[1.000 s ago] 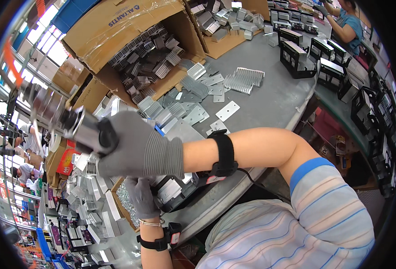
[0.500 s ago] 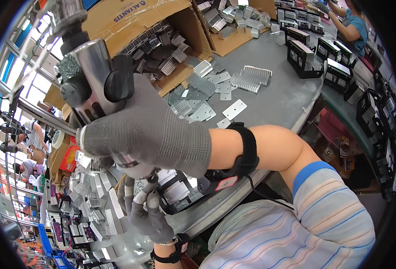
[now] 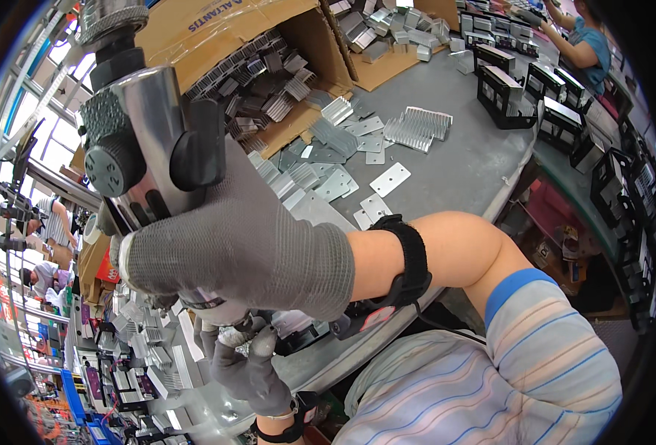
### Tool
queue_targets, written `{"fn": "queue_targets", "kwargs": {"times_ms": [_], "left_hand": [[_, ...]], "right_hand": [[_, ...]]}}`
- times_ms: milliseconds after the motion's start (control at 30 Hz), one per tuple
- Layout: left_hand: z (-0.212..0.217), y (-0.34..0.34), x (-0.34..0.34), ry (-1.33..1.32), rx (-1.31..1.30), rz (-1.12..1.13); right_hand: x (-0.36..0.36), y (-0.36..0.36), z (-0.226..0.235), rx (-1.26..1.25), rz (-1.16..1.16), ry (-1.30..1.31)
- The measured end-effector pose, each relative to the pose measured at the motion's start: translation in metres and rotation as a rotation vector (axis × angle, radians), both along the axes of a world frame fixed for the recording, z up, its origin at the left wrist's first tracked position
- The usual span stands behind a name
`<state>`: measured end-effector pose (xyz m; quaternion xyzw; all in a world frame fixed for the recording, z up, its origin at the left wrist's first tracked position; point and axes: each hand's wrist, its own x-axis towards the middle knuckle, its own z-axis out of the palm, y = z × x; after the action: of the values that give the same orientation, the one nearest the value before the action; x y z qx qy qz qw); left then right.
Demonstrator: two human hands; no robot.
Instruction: Assemble aluminum heat sinks and electronic components onto a base using a pneumatic screwdriver.
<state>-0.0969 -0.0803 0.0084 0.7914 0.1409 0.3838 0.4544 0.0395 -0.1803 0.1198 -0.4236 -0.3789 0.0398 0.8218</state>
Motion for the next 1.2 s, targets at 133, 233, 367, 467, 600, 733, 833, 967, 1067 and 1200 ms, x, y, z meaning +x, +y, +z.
{"fn": "queue_targets", "kwargs": {"times_ms": [133, 233, 367, 467, 600, 733, 833, 967, 1067, 1200], "left_hand": [[0.005, 0.002, 0.000, 0.099, 0.058, -0.012], [0.004, 0.005, 0.002, 0.074, 0.013, 0.004], [0.006, 0.012, 0.000, 0.180, 0.321, 0.095], [0.022, 0.007, 0.001, 0.272, -0.080, 0.000], [-0.001, 0.019, 0.011, 0.056, -0.092, -0.180], [-0.004, 0.005, 0.025, 0.158, -0.365, -0.235], [-0.007, 0.002, 0.029, 0.081, -0.455, -0.321], [-0.010, 0.002, 0.027, 0.145, -0.441, -0.286], [-0.014, 0.002, 0.027, 0.161, -0.406, -0.263], [-0.013, 0.001, 0.024, 0.222, -0.372, -0.206]], "right_hand": [[0.001, -0.003, 0.007, -0.057, 0.148, 0.109], [0.002, -0.004, 0.010, -0.098, 0.259, 0.189], [0.000, 0.011, 0.003, -0.125, -0.145, -0.166], [-0.004, -0.015, 0.035, -0.242, 0.177, 0.198], [0.011, 0.010, 0.011, 0.018, 0.338, 0.307], [0.032, 0.028, -0.011, -0.016, 0.265, 0.282], [0.039, 0.044, -0.022, -0.022, 0.166, 0.251], [0.044, 0.049, -0.034, -0.071, 0.152, 0.186], [0.043, 0.048, -0.036, -0.135, 0.148, 0.212], [0.037, 0.053, -0.030, -0.154, 0.143, 0.196]]}}
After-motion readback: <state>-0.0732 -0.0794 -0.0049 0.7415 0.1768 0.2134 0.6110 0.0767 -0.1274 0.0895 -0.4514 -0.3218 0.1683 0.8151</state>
